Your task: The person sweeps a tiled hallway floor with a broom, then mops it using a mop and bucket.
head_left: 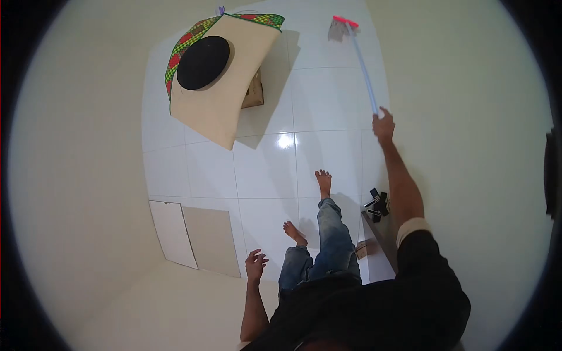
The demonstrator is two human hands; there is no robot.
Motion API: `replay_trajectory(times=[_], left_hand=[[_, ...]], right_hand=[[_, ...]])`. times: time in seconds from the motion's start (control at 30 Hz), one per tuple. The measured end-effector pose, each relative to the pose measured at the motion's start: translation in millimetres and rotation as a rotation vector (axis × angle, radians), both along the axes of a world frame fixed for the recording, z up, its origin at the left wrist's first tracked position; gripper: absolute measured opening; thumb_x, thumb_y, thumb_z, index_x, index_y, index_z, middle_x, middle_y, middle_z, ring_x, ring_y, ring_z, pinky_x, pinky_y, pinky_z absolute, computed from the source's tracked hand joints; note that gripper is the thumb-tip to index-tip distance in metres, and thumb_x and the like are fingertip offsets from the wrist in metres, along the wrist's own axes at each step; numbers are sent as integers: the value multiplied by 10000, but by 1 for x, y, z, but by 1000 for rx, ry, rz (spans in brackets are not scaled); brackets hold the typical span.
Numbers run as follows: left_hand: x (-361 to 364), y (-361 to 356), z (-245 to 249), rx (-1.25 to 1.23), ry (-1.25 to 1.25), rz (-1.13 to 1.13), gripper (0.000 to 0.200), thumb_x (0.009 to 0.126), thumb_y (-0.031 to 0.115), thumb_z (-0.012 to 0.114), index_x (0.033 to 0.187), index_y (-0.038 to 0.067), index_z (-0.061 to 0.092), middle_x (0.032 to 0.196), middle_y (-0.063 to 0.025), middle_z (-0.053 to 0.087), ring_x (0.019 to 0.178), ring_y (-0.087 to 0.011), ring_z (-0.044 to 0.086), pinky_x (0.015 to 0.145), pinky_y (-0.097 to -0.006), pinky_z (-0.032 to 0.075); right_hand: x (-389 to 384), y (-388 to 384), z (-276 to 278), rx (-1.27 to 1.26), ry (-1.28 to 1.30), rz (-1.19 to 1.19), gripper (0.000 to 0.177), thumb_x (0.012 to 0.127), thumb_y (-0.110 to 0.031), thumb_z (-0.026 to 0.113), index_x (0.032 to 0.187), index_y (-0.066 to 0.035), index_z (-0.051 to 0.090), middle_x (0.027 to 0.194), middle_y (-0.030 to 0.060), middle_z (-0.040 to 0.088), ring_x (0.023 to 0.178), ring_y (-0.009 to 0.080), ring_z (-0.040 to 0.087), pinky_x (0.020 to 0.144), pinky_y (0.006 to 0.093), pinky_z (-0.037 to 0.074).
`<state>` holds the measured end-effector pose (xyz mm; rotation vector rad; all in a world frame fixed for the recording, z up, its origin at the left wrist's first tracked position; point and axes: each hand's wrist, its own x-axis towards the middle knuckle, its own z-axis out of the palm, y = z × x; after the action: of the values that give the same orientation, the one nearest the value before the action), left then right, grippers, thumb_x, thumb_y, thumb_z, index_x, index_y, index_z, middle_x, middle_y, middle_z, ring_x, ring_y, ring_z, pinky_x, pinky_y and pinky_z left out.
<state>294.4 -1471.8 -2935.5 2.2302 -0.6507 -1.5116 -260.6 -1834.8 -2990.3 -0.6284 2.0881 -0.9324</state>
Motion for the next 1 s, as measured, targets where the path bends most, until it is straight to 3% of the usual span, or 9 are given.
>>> replay_trajectory(times=[0.1, 0.23, 0.33, 0.4, 0.53, 0.6, 0.83, 0.9, 1.0], left_hand=[[-34, -38, 19, -42, -23, -110, 343, 884, 185, 598, 1196, 45, 575, 915, -112, 675, 783, -198, 691, 621, -287, 517], [-51, -55, 11, -52, -23, -206, 347, 883, 185, 604, 1199, 46, 575, 922, -112, 676, 794, -199, 693, 624, -292, 522], [-49, -46, 4, 22, -45, -263, 346, 876, 180, 613, 1199, 60, 581, 925, -116, 678, 799, -202, 697, 617, -290, 522], [-45, -40, 0, 19, -40, -244, 341, 873, 181, 617, 1195, 74, 590, 925, -122, 681, 797, -202, 699, 613, -287, 525], [-22, -11, -6, 58, 3, -267, 355, 892, 209, 578, 1221, 76, 568, 958, -116, 666, 840, -193, 683, 676, -295, 515], [-9, 2, -14, 52, -12, -306, 354, 896, 211, 569, 1225, 78, 565, 956, -112, 667, 832, -191, 684, 673, -297, 516], [32, 17, -44, -136, 40, -377, 316, 873, 150, 586, 1176, 64, 601, 890, -114, 688, 762, -195, 703, 602, -278, 522], [43, 17, -49, -244, 86, -328, 310, 877, 147, 580, 1175, 66, 599, 893, -117, 680, 775, -186, 695, 619, -274, 517], [77, 47, -34, -216, 129, -145, 319, 894, 141, 561, 1201, 57, 567, 896, -95, 659, 765, -187, 675, 626, -276, 505]], right_hand=[[-46, -73, -5, 11, 119, 40, 509, 818, -219, 568, 1291, -40, 506, 1185, 239, 592, 1041, 399, 596, 948, 453, 461], [-89, -142, -61, 14, 374, 185, 497, 833, -181, 503, 1311, -42, 491, 1141, 240, 615, 1043, 411, 598, 936, 461, 476], [-84, -141, -73, 135, 344, 215, 505, 841, -146, 453, 1337, -48, 473, 1111, 242, 625, 1051, 417, 596, 951, 476, 467], [-74, -111, -89, 124, 499, 404, 536, 852, -139, 455, 1378, -41, 419, 1096, 282, 611, 1049, 441, 588, 931, 504, 469], [-20, 37, -156, 55, 607, 488, 591, 866, -149, 480, 1431, -66, 329, 1027, 338, 596, 956, 485, 601, 843, 525, 501], [25, 114, -95, 225, 457, 454, 598, 867, -153, 489, 1438, -85, 325, 1011, 330, 600, 923, 474, 610, 827, 524, 503], [129, 417, -27, 303, 458, 538, 631, 846, -117, 538, 1436, -72, 317, 893, 261, 602, 793, 421, 610, 719, 535, 485], [152, 511, -16, 277, 489, 520, 622, 840, -117, 535, 1426, -82, 331, 865, 243, 608, 763, 419, 610, 699, 535, 484], [203, 643, 25, 583, 338, 455, 603, 825, -126, 526, 1404, -143, 361, 854, 240, 620, 765, 444, 615, 681, 552, 481]])
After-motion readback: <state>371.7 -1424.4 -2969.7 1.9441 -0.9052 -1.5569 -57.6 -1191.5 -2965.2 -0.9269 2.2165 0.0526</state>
